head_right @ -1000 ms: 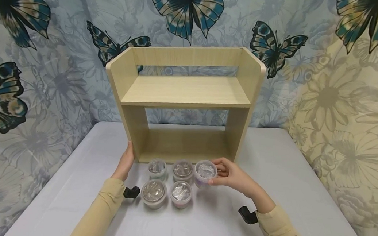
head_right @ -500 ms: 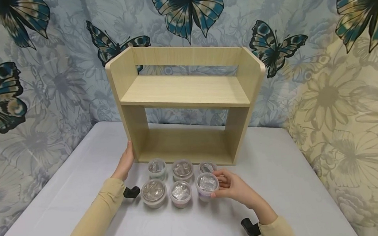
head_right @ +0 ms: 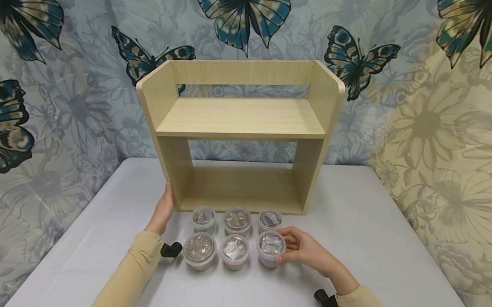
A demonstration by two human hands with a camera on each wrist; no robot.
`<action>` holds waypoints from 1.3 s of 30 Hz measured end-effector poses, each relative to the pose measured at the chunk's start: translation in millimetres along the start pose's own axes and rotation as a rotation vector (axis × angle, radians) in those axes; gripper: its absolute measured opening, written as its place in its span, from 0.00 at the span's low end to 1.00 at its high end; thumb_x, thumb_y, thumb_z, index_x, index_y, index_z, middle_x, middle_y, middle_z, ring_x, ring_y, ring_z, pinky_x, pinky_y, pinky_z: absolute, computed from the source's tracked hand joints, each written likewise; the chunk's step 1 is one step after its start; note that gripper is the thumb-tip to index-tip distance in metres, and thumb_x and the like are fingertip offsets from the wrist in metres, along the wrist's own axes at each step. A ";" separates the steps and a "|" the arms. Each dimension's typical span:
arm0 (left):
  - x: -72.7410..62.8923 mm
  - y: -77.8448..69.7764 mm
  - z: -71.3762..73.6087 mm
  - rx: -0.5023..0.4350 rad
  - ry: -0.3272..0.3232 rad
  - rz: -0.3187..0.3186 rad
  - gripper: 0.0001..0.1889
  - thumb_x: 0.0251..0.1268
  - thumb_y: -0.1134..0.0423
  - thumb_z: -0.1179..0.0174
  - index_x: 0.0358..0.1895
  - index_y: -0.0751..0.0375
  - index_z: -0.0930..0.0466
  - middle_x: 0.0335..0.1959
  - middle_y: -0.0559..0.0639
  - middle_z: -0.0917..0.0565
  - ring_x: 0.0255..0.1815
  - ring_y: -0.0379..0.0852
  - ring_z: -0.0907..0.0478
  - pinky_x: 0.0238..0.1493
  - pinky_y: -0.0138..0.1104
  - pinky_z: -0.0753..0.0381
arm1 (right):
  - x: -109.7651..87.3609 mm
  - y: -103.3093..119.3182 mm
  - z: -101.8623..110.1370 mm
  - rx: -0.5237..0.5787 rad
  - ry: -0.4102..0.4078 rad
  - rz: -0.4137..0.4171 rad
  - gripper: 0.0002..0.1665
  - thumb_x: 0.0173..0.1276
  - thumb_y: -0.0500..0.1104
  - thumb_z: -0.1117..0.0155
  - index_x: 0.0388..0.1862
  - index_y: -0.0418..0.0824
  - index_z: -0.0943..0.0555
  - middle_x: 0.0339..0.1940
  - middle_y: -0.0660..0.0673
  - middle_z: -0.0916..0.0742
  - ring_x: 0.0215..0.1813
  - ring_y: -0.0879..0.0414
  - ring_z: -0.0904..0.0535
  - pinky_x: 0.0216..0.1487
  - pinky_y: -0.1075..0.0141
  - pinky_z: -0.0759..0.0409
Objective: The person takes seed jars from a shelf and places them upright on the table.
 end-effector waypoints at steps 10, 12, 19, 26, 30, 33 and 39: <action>0.0 4.9 2.1 -0.002 -0.009 0.024 0.46 0.62 0.28 0.83 0.74 0.59 0.62 0.74 0.56 0.57 0.72 0.55 0.63 0.70 0.47 0.59 | 4.0 -10.6 -4.6 0.037 0.023 -0.007 0.38 0.56 0.36 0.29 0.61 0.27 0.37 0.55 0.35 0.22 0.57 0.51 0.27 0.53 0.67 0.26; 0.5 5.0 1.8 -0.003 -0.014 0.021 0.46 0.62 0.28 0.83 0.74 0.59 0.61 0.74 0.55 0.57 0.72 0.55 0.62 0.70 0.46 0.59 | 4.3 -11.3 -4.6 0.037 0.027 -0.001 0.38 0.56 0.36 0.29 0.61 0.26 0.37 0.55 0.35 0.22 0.57 0.52 0.26 0.53 0.67 0.26; 1.2 4.5 2.4 -0.004 -0.012 0.018 0.46 0.62 0.28 0.82 0.74 0.60 0.61 0.74 0.56 0.57 0.72 0.56 0.62 0.69 0.47 0.59 | 5.9 -11.6 -3.9 0.028 0.039 -0.005 0.39 0.56 0.37 0.29 0.63 0.29 0.37 0.58 0.34 0.24 0.60 0.50 0.28 0.54 0.68 0.27; -0.4 4.8 3.6 -0.015 -0.009 0.029 0.46 0.62 0.28 0.82 0.74 0.60 0.62 0.74 0.57 0.57 0.72 0.56 0.63 0.69 0.48 0.59 | 6.5 -10.8 -3.6 0.018 0.061 0.000 0.39 0.56 0.36 0.29 0.63 0.30 0.37 0.59 0.34 0.25 0.61 0.47 0.29 0.54 0.69 0.28; -0.9 4.0 3.4 -0.017 -0.017 0.022 0.46 0.62 0.28 0.82 0.74 0.60 0.61 0.74 0.56 0.56 0.72 0.56 0.62 0.69 0.47 0.58 | 5.7 -10.0 -3.0 0.022 0.068 0.002 0.39 0.56 0.36 0.30 0.63 0.29 0.37 0.60 0.33 0.26 0.60 0.47 0.29 0.55 0.70 0.28; -1.6 3.6 3.7 -0.012 -0.018 0.022 0.46 0.62 0.28 0.82 0.74 0.60 0.61 0.74 0.57 0.56 0.72 0.56 0.62 0.69 0.47 0.58 | 5.0 -9.3 -2.8 0.023 0.073 0.005 0.39 0.56 0.35 0.30 0.63 0.29 0.38 0.59 0.33 0.26 0.61 0.47 0.29 0.55 0.70 0.28; -1.3 3.3 3.6 -0.012 -0.016 0.025 0.46 0.63 0.29 0.82 0.74 0.60 0.62 0.74 0.57 0.57 0.72 0.56 0.62 0.69 0.48 0.59 | 4.5 -9.5 -2.9 0.028 0.076 0.004 0.40 0.56 0.35 0.30 0.64 0.29 0.38 0.59 0.33 0.25 0.60 0.47 0.29 0.55 0.68 0.27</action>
Point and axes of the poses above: each hand's wrist, its own x-axis towards the middle knuckle, its own z-axis out of the back of the hand, y = z × x, the point moved 2 cm from there along x, towards the middle knuckle
